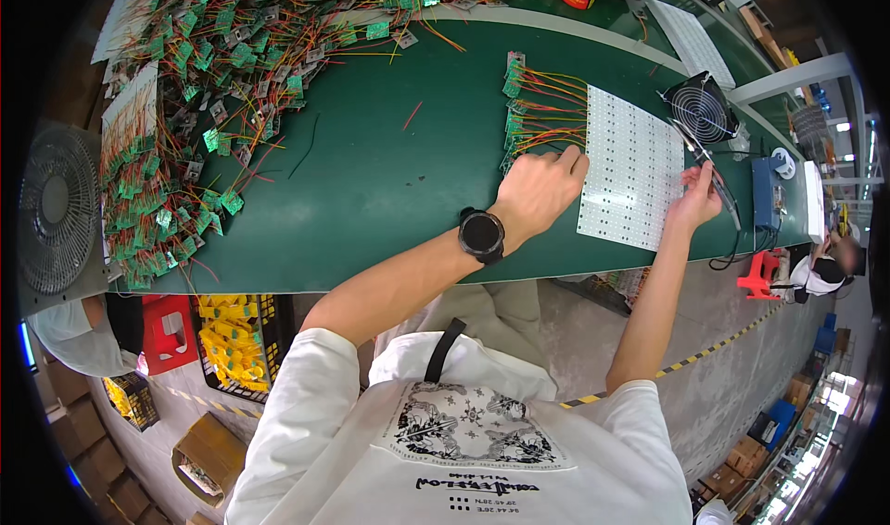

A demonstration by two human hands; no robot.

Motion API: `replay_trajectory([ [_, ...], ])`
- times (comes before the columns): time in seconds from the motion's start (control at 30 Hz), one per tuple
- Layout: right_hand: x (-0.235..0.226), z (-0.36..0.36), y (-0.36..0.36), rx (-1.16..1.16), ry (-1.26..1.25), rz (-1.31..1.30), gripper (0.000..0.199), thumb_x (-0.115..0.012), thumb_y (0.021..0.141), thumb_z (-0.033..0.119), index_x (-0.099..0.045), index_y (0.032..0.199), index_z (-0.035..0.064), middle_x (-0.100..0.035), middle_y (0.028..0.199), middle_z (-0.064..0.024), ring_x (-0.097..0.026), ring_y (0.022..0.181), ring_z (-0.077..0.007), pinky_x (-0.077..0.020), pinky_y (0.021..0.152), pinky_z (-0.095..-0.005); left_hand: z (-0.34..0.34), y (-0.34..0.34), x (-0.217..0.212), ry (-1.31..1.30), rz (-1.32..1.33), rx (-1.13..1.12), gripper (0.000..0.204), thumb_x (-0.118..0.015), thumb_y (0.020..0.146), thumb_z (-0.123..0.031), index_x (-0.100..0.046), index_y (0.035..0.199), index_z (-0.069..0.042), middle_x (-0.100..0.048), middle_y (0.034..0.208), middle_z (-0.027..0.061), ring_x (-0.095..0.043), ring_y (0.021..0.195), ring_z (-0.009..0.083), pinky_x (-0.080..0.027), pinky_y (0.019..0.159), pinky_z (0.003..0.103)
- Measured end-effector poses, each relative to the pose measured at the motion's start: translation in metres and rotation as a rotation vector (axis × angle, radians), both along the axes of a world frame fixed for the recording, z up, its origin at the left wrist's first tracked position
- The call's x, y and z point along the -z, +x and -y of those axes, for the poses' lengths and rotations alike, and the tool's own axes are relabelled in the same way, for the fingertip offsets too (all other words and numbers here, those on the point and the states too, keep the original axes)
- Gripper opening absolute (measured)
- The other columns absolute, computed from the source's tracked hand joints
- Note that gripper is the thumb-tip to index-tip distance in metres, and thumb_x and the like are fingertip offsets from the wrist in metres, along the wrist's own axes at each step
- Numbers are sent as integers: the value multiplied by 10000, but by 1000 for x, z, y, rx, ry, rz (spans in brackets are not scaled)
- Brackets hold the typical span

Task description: The person solders wires from small PCB modules onto a large LED panel at an assembly station. This is done using a soldering iron.

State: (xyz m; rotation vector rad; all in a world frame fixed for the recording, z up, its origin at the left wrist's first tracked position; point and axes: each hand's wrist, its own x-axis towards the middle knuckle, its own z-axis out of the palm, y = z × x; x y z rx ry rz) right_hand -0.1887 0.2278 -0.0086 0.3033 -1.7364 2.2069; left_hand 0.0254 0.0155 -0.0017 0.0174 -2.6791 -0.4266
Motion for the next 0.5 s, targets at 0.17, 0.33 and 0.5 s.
replay_trajectory([
  [0.17, -24, 3, 14, 320, 164, -215, 162, -653, 899, 116, -606, 937, -33, -623, 675, -78, -573, 563, -137, -423, 504, -244, 0, 2, 1, -29, -31, 55, 233, -650, 699, -45, -544, 906, -33, -543, 853, 69, -640, 714, 205, -524, 565, 319],
  [0.33, -31, -15, 32, -142, -49, -6, 147, -600, 926, 109, -613, 966, -32, -640, 729, -90, -585, 587, -143, -427, 509, -255, 2, 4, 1, 22, -47, 28, 206, -650, 705, -50, -545, 882, -37, -546, 826, 69, -632, 653, 216, -514, 538, 327],
  [0.5, -1, -4, 66, -413, 14, 195, 175, -604, 909, 71, -616, 1035, -50, -640, 739, -112, -591, 578, -169, -435, 509, -272, 1, 1, 4, 41, -98, 39, 144, -634, 737, -61, -546, 848, -39, -543, 772, 69, -616, 579, 227, -494, 497, 331],
])
